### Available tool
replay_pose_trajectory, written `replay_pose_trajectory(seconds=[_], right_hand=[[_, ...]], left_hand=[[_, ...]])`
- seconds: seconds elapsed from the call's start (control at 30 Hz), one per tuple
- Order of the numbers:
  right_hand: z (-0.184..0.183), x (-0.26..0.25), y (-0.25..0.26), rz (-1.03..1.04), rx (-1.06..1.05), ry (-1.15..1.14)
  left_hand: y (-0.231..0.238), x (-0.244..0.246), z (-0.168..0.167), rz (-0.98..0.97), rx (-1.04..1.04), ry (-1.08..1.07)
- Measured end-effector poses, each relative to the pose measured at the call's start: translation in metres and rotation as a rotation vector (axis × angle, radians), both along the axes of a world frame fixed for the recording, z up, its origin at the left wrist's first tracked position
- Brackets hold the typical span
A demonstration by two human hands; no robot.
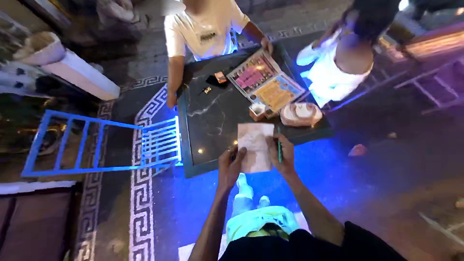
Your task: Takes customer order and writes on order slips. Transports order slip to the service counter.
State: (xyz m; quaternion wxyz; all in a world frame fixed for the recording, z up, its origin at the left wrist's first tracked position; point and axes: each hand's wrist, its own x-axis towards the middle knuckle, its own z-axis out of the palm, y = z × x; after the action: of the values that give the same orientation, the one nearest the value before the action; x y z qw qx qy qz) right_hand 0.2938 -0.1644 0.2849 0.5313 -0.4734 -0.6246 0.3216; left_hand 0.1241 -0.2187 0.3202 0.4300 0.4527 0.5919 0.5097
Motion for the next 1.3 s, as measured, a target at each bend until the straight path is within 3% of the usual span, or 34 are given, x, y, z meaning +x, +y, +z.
replay_pose_trajectory(seconds=[0.17,0.3,0.47,0.77,0.97,1.3], right_hand=[[0.005,0.038,-0.021,-0.087,0.072,0.038],[0.007,0.052,-0.04,-0.154,0.138,-0.015],[-0.006,0.052,-0.056,-0.147,0.1,0.013],[-0.004,0.027,-0.059,-0.085,0.044,0.139],[-0.005,0.018,-0.057,-0.117,0.047,0.021],[-0.006,0.01,-0.048,0.064,0.03,0.153]], left_hand=[[-0.017,0.043,0.014,-0.056,-0.043,0.134],[-0.038,0.057,0.006,-0.08,0.057,0.294],[-0.048,0.057,-0.006,-0.072,0.114,0.297],[-0.055,0.039,-0.021,0.015,0.276,0.576],[-0.06,0.032,-0.029,0.017,0.27,0.498],[-0.057,0.018,-0.044,0.068,0.285,0.425]])
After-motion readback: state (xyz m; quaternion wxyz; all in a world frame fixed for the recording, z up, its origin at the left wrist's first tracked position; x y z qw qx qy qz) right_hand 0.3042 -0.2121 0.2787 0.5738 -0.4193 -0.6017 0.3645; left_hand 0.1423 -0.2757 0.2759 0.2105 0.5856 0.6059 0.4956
